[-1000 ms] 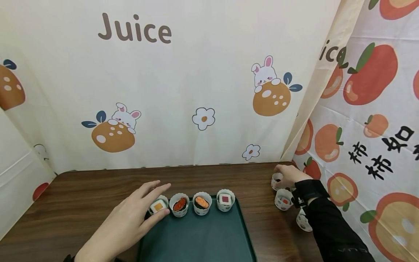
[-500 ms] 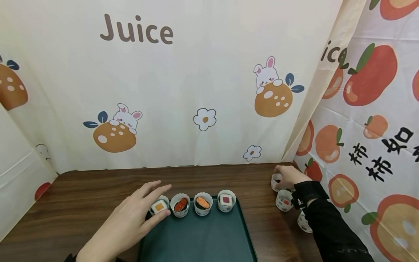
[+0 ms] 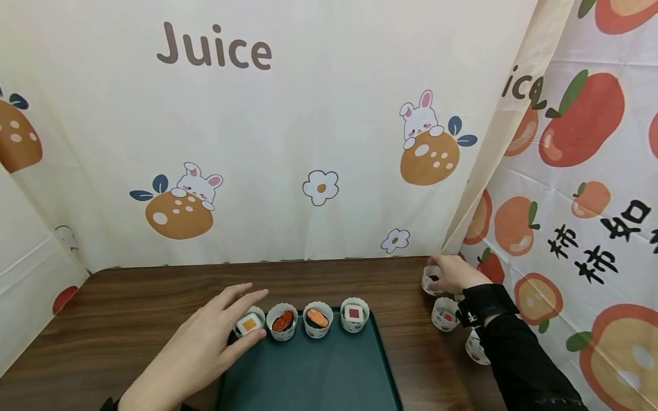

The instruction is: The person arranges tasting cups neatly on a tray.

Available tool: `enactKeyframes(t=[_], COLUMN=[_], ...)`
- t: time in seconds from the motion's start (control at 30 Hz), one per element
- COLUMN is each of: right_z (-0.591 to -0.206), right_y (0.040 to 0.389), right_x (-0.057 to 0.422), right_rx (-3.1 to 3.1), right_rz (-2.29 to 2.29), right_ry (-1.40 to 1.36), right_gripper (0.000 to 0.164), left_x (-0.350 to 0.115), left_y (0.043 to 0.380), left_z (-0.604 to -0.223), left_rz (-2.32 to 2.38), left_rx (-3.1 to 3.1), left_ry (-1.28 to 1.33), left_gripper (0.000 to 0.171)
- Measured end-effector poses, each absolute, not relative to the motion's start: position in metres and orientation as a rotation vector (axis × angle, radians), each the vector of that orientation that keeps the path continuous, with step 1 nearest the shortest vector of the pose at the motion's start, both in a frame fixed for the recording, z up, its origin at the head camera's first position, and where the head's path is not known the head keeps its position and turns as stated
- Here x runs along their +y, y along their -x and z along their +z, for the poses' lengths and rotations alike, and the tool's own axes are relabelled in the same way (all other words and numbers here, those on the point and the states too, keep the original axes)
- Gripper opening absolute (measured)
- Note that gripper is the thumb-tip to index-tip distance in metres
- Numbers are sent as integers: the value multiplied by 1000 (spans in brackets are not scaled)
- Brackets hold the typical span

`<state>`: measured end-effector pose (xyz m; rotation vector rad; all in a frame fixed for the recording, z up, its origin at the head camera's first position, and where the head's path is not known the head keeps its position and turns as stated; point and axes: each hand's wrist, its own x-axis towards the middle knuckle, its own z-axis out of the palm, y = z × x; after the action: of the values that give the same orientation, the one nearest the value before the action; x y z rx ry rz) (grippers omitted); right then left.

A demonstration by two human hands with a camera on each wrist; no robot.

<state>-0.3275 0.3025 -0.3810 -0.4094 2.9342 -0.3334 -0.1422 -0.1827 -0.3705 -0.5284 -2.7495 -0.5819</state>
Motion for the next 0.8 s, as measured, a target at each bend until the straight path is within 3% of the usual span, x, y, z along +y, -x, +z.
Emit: enactKeyframes(t=[0.8], right_z=[-358], right_y=[278], right_x=[253], right_rx=[3041], right_rz=[-483], right_ry=[682], right_gripper=[50], left_x=[-187], left_y=[138], left_z=[-371], left_rz=[-573], left_rx=[-2714], left_ry=[562], left_gripper=[63])
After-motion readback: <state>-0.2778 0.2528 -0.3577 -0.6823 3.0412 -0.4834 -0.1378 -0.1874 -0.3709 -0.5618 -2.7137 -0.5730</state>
